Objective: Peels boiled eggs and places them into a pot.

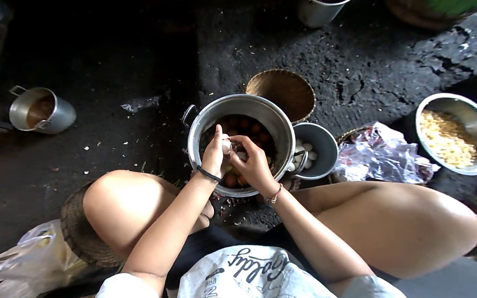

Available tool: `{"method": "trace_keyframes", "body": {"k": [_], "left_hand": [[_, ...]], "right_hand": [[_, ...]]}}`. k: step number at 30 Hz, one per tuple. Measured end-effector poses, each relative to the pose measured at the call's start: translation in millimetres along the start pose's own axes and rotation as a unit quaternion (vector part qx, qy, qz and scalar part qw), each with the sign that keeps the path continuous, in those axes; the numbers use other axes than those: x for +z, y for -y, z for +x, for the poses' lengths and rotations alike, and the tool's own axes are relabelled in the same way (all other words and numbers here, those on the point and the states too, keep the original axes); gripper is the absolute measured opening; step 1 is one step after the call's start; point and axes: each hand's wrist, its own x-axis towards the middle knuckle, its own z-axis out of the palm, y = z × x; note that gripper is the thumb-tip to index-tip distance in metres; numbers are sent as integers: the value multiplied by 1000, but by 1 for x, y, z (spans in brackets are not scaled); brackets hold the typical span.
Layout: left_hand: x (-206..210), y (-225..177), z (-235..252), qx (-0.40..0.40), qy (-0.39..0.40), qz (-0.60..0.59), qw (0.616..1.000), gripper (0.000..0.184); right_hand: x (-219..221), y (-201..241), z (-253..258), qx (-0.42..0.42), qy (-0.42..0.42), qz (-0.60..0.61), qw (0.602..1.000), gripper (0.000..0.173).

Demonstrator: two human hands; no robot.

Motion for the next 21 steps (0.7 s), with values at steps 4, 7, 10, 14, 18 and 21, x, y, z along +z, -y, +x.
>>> {"method": "trace_keyframes", "body": {"k": [4, 7, 10, 14, 18, 21], "left_hand": [[2, -3, -1, -13, 17, -42, 999, 61], [2, -10, -4, -14, 47, -97, 994, 56], [2, -12, -6, 26, 76, -67, 995, 38], [4, -14, -6, 35, 98, -58, 993, 32], [3, -12, -4, 37, 86, -24, 995, 36], [-2, -7, -6, 125, 72, 158, 977, 50]], "right_hand": [[1, -1, -1, 7, -5, 16, 1000, 40], [-2, -4, 2, -19, -12, 52, 998, 60], [-8, -3, 5, -10, -47, 44, 998, 51], [-22, -4, 10, -6, -63, 20, 998, 33], [-29, -2, 12, -8, -48, 24, 999, 32], [-32, 0, 13, -8, -55, 3, 998, 28]]}}
